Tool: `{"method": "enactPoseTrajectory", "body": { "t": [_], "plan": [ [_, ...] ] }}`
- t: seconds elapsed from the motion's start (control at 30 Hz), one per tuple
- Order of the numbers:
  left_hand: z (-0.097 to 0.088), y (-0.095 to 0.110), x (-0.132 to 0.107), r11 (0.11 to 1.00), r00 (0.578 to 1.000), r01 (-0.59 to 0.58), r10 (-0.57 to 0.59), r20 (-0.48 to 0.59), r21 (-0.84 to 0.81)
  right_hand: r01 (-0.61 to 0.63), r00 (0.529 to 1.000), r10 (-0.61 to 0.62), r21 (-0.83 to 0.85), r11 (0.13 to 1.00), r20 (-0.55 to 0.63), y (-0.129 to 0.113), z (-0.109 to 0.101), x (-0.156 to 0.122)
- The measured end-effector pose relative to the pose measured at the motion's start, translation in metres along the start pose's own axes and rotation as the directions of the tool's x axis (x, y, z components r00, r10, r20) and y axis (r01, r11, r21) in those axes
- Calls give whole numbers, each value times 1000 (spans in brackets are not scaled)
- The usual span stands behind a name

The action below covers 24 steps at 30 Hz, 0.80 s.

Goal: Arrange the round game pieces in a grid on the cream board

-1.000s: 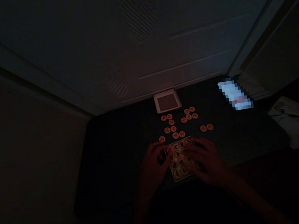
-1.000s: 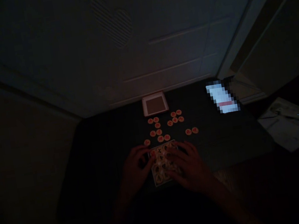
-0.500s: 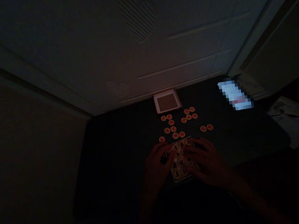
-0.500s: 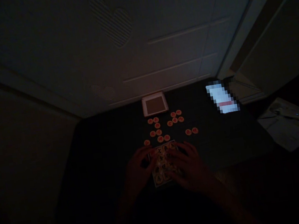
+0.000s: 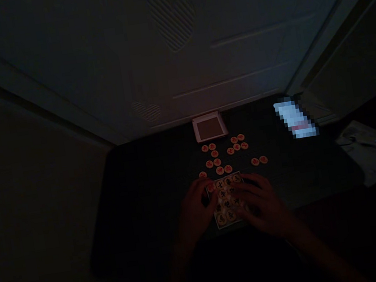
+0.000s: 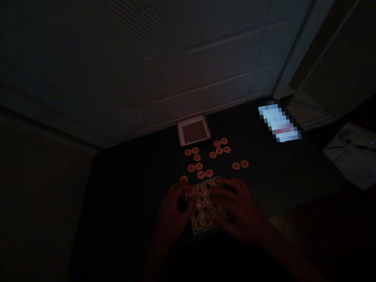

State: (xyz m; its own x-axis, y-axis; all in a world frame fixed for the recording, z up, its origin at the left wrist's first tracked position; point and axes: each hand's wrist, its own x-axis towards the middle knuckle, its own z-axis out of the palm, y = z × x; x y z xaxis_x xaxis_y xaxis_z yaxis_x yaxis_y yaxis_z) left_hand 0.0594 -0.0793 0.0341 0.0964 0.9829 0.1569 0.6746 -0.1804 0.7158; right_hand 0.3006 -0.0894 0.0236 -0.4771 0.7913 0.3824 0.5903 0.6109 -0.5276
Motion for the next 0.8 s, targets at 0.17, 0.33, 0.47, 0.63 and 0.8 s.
{"method": "enactPoseTrajectory", "body": {
  "t": [0.17, 0.33, 0.47, 0.63, 0.8],
  "plan": [
    [-2, 0, -1, 1000, 1000, 10, -10, 3, -17, -4, 1000, 5, 22, 1000, -29, 1, 0, -1],
    [1, -4, -2, 1000, 1000, 15, -15, -12, -3, -14, 1000, 14, 23, 1000, -11, 0, -1, 1],
    [1, -5, -3, 1000, 1000, 2, -3, -17, -6, -17, 1000, 17, 20, 1000, -16, 0, 0, 1],
    [-1, -4, -3, 1000, 1000, 8, -8, -14, -18, -6, 999, 6, 18, 1000, -39, 1, 1, 0],
    [-1, -3, -5, 1000, 999, 14, -14, -30, -17, -21, 1000, 21, 27, 999, -20, 1, 0, 0]
  ]
}}
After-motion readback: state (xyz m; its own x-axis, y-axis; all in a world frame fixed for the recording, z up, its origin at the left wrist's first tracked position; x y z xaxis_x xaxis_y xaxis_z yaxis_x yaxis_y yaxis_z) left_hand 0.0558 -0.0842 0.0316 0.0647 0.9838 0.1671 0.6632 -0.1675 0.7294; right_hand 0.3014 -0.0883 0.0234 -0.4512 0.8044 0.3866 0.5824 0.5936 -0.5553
